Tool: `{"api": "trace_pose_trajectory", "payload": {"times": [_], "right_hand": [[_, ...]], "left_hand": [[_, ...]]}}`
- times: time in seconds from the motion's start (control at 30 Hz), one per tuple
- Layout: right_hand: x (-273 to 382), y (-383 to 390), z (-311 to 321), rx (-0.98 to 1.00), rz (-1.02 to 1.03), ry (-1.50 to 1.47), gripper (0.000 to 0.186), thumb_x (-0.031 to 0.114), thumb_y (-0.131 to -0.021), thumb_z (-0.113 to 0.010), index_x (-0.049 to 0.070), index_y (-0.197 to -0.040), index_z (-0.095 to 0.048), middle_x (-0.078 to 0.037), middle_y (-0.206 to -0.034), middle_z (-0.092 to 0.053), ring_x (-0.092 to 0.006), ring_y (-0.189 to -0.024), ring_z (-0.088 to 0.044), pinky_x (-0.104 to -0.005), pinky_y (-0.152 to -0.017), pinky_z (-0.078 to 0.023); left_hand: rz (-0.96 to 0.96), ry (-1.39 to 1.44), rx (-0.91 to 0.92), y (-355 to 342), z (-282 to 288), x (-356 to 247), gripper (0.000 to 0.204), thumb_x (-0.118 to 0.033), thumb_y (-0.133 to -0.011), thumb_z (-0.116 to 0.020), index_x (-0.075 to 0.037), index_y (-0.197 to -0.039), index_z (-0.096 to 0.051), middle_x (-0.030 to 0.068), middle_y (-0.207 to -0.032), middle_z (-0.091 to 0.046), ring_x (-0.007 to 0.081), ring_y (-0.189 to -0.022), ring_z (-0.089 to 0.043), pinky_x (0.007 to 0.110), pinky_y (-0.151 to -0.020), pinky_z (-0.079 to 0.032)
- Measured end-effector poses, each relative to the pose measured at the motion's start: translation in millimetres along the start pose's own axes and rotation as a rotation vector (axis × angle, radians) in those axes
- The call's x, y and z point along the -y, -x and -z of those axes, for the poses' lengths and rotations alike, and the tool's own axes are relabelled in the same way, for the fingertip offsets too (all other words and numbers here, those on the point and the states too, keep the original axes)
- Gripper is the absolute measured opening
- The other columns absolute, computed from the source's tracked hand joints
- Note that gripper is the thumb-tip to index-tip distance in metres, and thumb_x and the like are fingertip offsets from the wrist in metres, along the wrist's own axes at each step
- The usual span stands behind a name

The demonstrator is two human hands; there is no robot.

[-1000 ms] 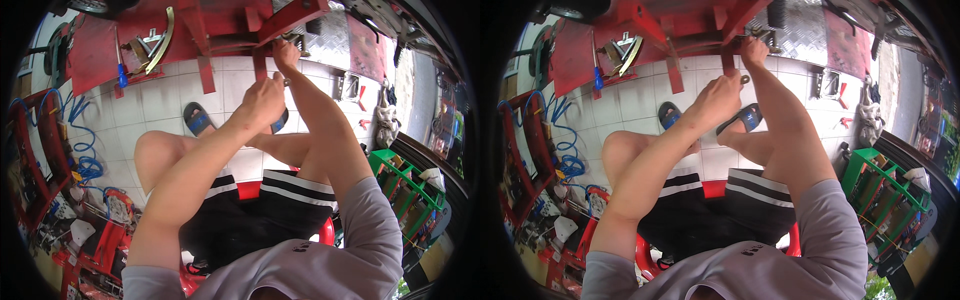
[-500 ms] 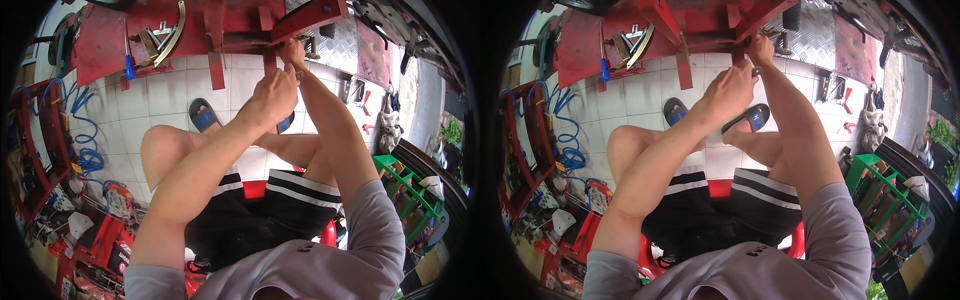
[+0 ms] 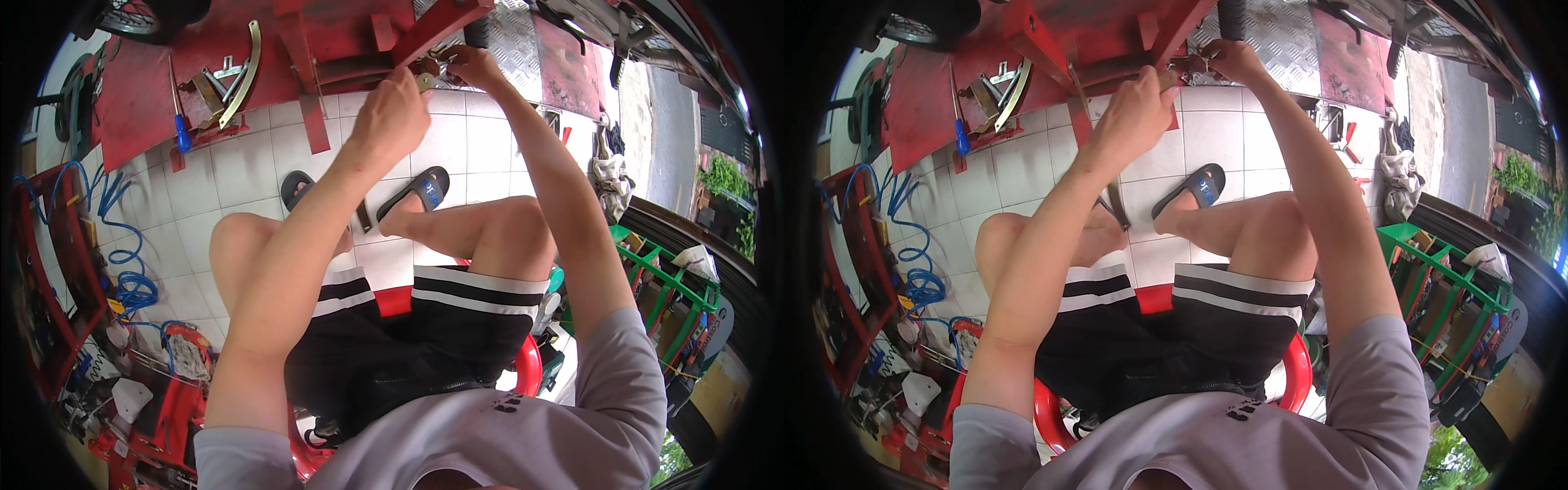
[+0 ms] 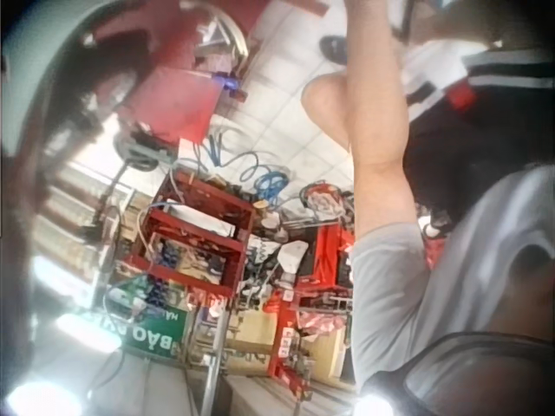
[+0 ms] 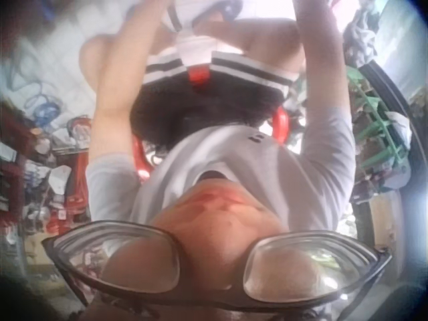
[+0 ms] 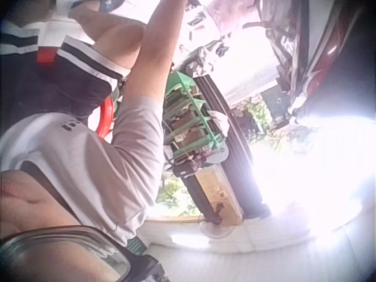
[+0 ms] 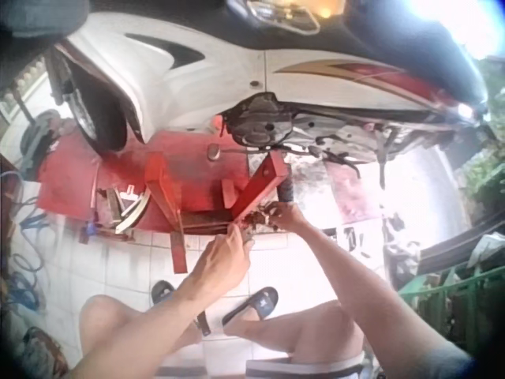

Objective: The person sits on a red chair in a workshop and works on a scooter elevated on a red stand. They handle curved metal brake shoes and a brake spring, using their hands to assemble and adjust the components on the scooter's brake assembly.

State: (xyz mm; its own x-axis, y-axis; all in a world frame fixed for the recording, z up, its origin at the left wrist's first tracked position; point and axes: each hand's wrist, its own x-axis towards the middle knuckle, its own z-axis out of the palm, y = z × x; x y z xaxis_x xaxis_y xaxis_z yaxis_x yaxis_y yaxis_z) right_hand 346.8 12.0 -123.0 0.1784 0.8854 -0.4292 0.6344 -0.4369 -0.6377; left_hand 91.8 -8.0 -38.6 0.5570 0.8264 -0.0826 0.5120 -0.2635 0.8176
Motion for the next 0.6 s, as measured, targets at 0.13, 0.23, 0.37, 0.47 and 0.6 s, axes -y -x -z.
{"api": "trace_pose_trajectory", "payload": {"times": [0.13,0.23,0.37,0.47,0.6], "right_hand": [[-9.3,5.5,-12.2,-0.017,-0.156,-0.385,0.028,0.010,-0.089,-0.063,0.011,-0.116,-0.066,-0.004,-0.089,-0.069,-0.0115,-0.073,-0.066,-0.0257,-0.065,-0.053],[-26.1,8.7,-15.3,-0.026,-0.180,-0.471,0.028,0.012,-0.090,-0.062,0.008,-0.118,-0.064,-0.005,-0.093,-0.069,-0.0115,-0.076,-0.066,-0.0246,-0.066,-0.051],[-22.5,15.6,-15.9,-0.002,-0.202,-0.398,0.025,0.011,-0.089,-0.062,0.005,-0.113,-0.065,-0.005,-0.092,-0.069,-0.0116,-0.073,-0.066,-0.0240,-0.064,-0.050],[-8.4,23.7,-11.2,0.109,-0.185,-0.196,0.022,0.012,-0.087,-0.063,0.004,-0.108,-0.066,-0.004,-0.090,-0.070,-0.0115,-0.068,-0.066,-0.0238,-0.062,-0.051],[42.6,48.9,-11.0,0.316,-0.050,0.144,0.015,0.010,-0.083,-0.064,0.008,-0.096,-0.071,-0.005,-0.078,-0.070,-0.0125,-0.063,-0.069,-0.0259,-0.057,-0.054]], "left_hand": [[0.137,-0.102,0.131,0.2,8.5,11.6,0.031,-0.020,-0.095,-0.054,0.010,-0.098,-0.049,0.0344,-0.086,-0.063,0.0490,-0.090,-0.062,0.054,-0.077,-0.050],[0.115,-0.118,0.121,0.4,8.4,10.0,0.030,-0.020,-0.095,-0.054,0.010,-0.098,-0.050,0.0334,-0.084,-0.063,0.0481,-0.089,-0.063,0.053,-0.078,-0.050],[0.114,-0.113,0.101,-2.4,10.3,5.8,0.031,-0.021,-0.096,-0.053,0.009,-0.097,-0.048,0.0341,-0.083,-0.062,0.0477,-0.087,-0.063,0.054,-0.076,-0.049],[0.113,-0.037,0.092,-9.8,16.0,-2.6,0.031,-0.023,-0.098,-0.050,0.008,-0.099,-0.046,0.0330,-0.084,-0.063,0.0492,-0.086,-0.062,0.053,-0.072,-0.049],[0.009,0.223,-0.046,-20.1,13.7,11.2,0.037,-0.035,-0.102,-0.041,0.002,-0.103,-0.046,0.0174,-0.072,-0.061,0.0322,-0.068,-0.063,0.041,-0.057,-0.049]]}}
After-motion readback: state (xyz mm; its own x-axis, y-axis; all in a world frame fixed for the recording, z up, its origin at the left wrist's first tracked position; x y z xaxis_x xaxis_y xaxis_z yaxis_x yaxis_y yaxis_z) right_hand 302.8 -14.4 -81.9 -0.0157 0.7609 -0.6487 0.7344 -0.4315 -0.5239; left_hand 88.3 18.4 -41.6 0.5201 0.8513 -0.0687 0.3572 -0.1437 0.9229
